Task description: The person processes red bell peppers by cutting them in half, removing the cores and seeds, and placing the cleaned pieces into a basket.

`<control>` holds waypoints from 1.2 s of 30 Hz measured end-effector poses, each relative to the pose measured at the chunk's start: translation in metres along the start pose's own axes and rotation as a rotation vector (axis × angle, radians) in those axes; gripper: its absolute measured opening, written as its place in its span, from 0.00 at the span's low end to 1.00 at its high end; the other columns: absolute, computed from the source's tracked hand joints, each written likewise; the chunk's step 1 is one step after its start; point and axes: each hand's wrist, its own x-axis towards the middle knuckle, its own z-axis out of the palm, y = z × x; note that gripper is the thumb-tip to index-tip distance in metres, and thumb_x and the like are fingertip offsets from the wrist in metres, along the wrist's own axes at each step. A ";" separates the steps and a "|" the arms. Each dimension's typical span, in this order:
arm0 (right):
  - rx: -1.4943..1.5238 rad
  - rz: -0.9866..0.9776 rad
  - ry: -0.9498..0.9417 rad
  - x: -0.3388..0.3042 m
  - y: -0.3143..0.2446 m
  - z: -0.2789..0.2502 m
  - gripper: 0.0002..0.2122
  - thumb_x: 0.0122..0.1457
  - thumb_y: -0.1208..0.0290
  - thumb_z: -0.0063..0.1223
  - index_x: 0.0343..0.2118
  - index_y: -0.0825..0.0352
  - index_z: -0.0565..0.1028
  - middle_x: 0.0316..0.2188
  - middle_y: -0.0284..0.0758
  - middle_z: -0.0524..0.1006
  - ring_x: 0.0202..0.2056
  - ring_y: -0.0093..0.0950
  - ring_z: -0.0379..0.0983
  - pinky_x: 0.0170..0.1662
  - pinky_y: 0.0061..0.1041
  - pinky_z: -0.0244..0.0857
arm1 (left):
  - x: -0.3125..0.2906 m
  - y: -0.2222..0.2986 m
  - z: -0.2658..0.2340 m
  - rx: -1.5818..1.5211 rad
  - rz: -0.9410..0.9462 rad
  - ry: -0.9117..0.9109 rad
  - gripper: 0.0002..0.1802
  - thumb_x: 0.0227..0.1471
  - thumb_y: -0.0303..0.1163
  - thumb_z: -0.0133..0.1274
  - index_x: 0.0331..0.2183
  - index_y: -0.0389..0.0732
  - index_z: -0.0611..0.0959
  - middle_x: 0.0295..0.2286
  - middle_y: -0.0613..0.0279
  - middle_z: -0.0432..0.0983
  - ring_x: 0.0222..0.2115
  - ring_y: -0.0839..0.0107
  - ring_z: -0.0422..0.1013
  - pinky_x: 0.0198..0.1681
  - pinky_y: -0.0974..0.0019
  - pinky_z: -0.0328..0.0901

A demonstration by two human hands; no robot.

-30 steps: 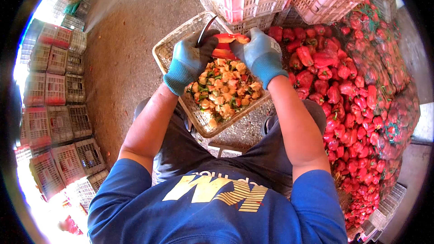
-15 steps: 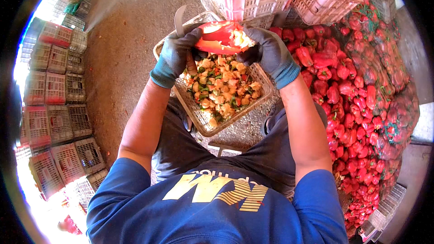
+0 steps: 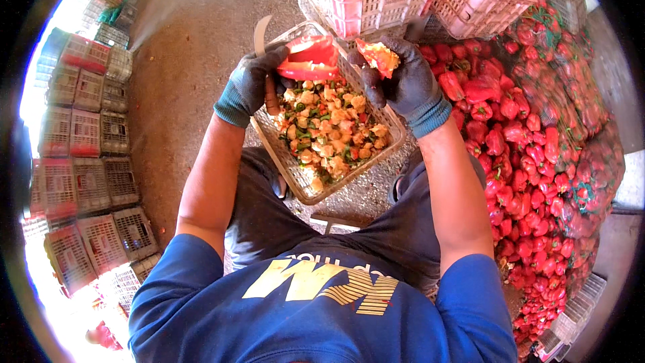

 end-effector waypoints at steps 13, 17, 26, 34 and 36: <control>0.108 0.086 0.057 0.001 -0.006 -0.011 0.23 0.70 0.49 0.38 0.49 0.63 0.78 0.33 0.39 0.84 0.27 0.33 0.81 0.33 0.36 0.78 | 0.042 0.021 0.009 0.121 0.071 0.094 0.19 0.64 0.35 0.55 0.51 0.32 0.80 0.34 0.59 0.83 0.28 0.71 0.79 0.29 0.68 0.73; 0.083 0.084 0.090 -0.005 -0.006 -0.002 0.24 0.69 0.47 0.39 0.47 0.63 0.78 0.31 0.41 0.83 0.25 0.35 0.80 0.30 0.35 0.75 | 0.059 0.114 0.041 -0.065 0.502 0.156 0.28 0.63 0.41 0.54 0.60 0.40 0.74 0.47 0.58 0.81 0.41 0.64 0.82 0.33 0.67 0.71; -0.054 0.083 0.189 -0.004 0.002 0.011 0.27 0.67 0.40 0.42 0.41 0.63 0.78 0.21 0.37 0.79 0.16 0.32 0.73 0.18 0.29 0.66 | 0.015 -0.007 0.079 0.000 0.408 -0.158 0.26 0.61 0.34 0.62 0.58 0.36 0.77 0.41 0.65 0.80 0.40 0.79 0.74 0.45 0.74 0.70; -0.454 0.012 0.441 0.005 0.018 0.019 0.26 0.64 0.39 0.53 0.38 0.64 0.78 0.15 0.30 0.72 0.13 0.24 0.69 0.16 0.24 0.61 | 0.002 -0.010 0.089 -0.225 0.165 -0.094 0.23 0.64 0.18 0.48 0.60 0.32 0.75 0.32 0.71 0.74 0.26 0.89 0.66 0.29 0.84 0.60; -0.497 -0.010 0.470 0.006 0.021 0.020 0.28 0.63 0.38 0.54 0.40 0.66 0.78 0.20 0.33 0.75 0.14 0.25 0.71 0.17 0.25 0.64 | 0.005 -0.020 0.086 -0.080 0.231 -0.056 0.21 0.63 0.22 0.51 0.57 0.31 0.77 0.35 0.66 0.78 0.31 0.81 0.72 0.36 0.77 0.68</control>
